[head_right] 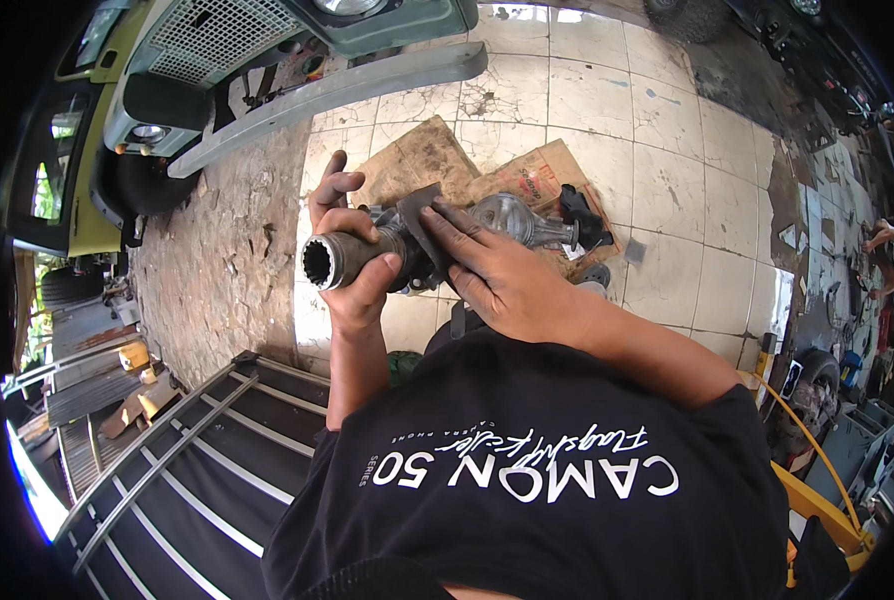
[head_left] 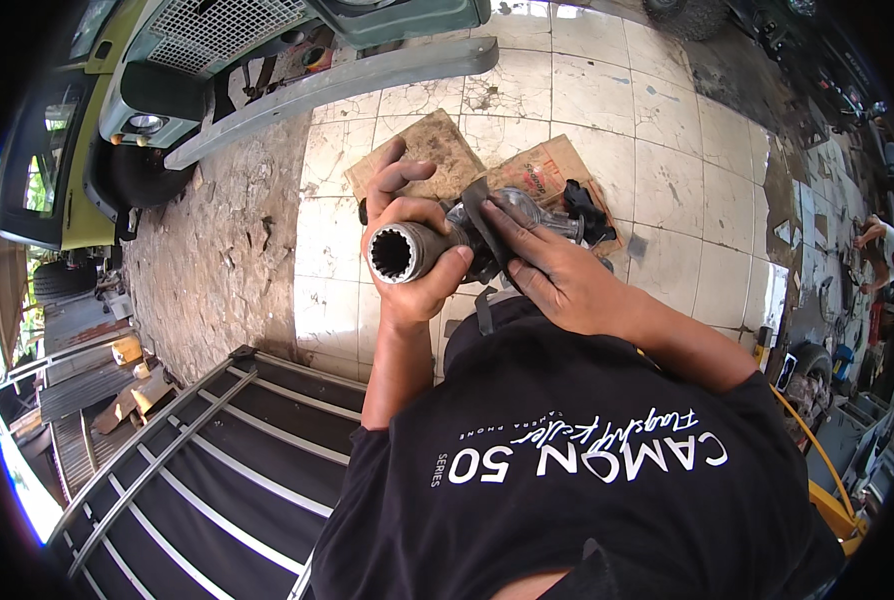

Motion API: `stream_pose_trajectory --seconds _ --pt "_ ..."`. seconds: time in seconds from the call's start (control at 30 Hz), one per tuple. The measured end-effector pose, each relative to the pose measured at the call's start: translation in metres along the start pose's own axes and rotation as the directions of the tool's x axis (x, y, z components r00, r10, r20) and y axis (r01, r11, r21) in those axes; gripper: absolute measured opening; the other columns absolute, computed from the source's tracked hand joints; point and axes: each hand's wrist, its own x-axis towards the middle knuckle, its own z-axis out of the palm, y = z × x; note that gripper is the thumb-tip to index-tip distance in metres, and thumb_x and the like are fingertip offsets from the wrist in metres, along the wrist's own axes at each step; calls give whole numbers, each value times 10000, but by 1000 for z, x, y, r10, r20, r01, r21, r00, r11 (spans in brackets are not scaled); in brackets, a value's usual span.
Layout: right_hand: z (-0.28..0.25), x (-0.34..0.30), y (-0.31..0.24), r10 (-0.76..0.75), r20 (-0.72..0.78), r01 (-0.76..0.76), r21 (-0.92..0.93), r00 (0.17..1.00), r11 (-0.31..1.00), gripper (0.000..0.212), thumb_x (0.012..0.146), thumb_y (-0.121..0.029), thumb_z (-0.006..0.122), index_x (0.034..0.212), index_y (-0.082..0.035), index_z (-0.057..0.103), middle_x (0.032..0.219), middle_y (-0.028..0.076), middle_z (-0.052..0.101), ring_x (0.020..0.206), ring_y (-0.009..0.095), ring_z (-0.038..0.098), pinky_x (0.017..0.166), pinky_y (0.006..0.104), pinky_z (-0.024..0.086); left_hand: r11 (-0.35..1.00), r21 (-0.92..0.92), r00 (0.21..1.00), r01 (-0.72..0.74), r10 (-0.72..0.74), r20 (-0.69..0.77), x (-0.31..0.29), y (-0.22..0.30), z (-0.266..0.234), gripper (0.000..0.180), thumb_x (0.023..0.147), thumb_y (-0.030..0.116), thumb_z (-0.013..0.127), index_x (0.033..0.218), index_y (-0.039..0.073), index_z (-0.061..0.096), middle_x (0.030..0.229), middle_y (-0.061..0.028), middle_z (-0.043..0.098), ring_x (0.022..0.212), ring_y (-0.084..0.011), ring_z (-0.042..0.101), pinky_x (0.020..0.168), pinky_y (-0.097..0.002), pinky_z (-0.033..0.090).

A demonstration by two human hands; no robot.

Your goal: The person holds a cylindrical metal part in their left hand and uses a piece of sandpaper in their right hand to sand the exterior surface. They rotate the part to sand different sections, focusing on the edges and body of the metal component.

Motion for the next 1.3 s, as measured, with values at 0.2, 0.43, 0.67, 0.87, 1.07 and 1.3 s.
stream_pose_trajectory --seconds 0.2,0.43,0.67,0.87,1.07,1.3 --pt "4 33 16 -99 -47 98 -28 994 995 460 949 -165 482 1389 -37 431 1427 249 394 1292 435 407 1057 457 369 997 -46 997 69 -70 -18 -3 -3 9 251 555 194 721 758 93 611 1169 -136 548 1330 -419 329 1080 -562 245" --pt "2 14 7 -129 -88 106 -229 988 968 442 920 -139 515 1342 -12 478 1361 242 477 1259 428 451 1072 452 366 987 -41 984 155 -158 -78 -3 -6 15 257 554 178 721 754 77 594 1149 -144 532 1303 -398 355 1069 -546 268" --pt "3 12 3 -163 -111 120 -319 980 940 443 897 -120 544 1313 22 492 1360 232 481 1275 422 436 1078 460 361 953 -149 930 264 -293 -223 -3 -3 21 244 582 135 724 773 55 594 1141 -158 537 1282 -375 383 1073 -529 263" --pt "7 26 12 -152 -125 87 -419 980 904 450 894 -162 554 1302 21 507 1339 232 503 1254 432 456 1056 466 377 956 -85 937 280 -291 -195 -6 -7 25 228 632 93 756 787 41 596 1144 -170 548 1277 -365 390 1073 -516 262" --pt "9 15 2 -136 -100 75 -466 986 881 443 924 -235 521 1290 15 519 1342 226 507 1264 437 444 1065 509 336 940 -145 916 309 -335 -221 -3 -7 24 207 691 90 768 806 31 606 1153 -175 547 1243 -354 427 1060 -503 271" --pt "1 21 -3 -11 17 17 -429 1000 903 788 920 -621 407 1401 2 405 1469 252 343 1384 459 255 1098 580 230 928 -181 900 324 -362 -243 -4 -10 22 241 708 140 797 806 29 607 1166 -172 540 1251 -350 425 1067 -499 273"
